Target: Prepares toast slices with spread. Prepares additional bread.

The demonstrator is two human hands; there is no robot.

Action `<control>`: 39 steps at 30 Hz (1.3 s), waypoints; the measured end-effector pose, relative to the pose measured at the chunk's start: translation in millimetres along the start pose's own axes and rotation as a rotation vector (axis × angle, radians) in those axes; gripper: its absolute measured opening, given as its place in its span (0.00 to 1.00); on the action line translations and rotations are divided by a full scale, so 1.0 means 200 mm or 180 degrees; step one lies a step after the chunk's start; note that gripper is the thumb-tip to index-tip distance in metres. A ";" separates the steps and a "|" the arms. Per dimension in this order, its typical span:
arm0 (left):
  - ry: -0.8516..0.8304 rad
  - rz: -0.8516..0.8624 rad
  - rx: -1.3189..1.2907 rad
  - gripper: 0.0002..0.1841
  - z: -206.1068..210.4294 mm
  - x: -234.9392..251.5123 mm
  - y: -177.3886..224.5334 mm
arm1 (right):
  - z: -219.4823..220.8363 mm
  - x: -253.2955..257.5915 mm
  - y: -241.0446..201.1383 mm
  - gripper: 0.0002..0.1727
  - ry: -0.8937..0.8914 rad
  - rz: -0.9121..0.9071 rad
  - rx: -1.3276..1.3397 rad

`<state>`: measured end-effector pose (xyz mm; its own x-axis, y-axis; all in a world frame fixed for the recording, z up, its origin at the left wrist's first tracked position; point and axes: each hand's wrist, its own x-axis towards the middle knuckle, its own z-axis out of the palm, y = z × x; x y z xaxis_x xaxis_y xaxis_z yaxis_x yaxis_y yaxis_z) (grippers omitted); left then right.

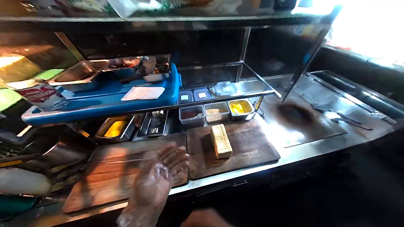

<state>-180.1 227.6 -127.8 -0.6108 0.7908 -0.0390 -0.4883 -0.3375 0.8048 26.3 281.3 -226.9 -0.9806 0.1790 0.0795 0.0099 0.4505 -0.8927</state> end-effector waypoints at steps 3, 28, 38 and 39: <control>0.0391 -0.0951 0.1235 0.21 -0.15 0.31 -0.38 | -0.49 0.11 0.42 0.17 0.1887 0.1121 -0.0150; 0.1397 -0.1693 0.4080 0.28 0.14 0.77 -1.05 | -1.25 0.38 1.12 0.32 0.0943 0.2424 0.1182; 0.1661 -0.1790 0.4070 0.26 0.16 1.03 -1.07 | -2.06 1.17 1.45 0.22 0.0404 0.1522 -0.2132; 0.1643 -0.1796 0.4109 0.26 0.18 1.04 -1.06 | -2.09 1.26 1.53 0.25 -0.0018 0.1630 -0.2236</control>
<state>-180.9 481.1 -286.3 -0.8158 0.3047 -0.4915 -0.0254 0.8302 0.5568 -135.3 830.0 -294.6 -0.8235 0.5038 -0.2609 0.5668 0.7516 -0.3374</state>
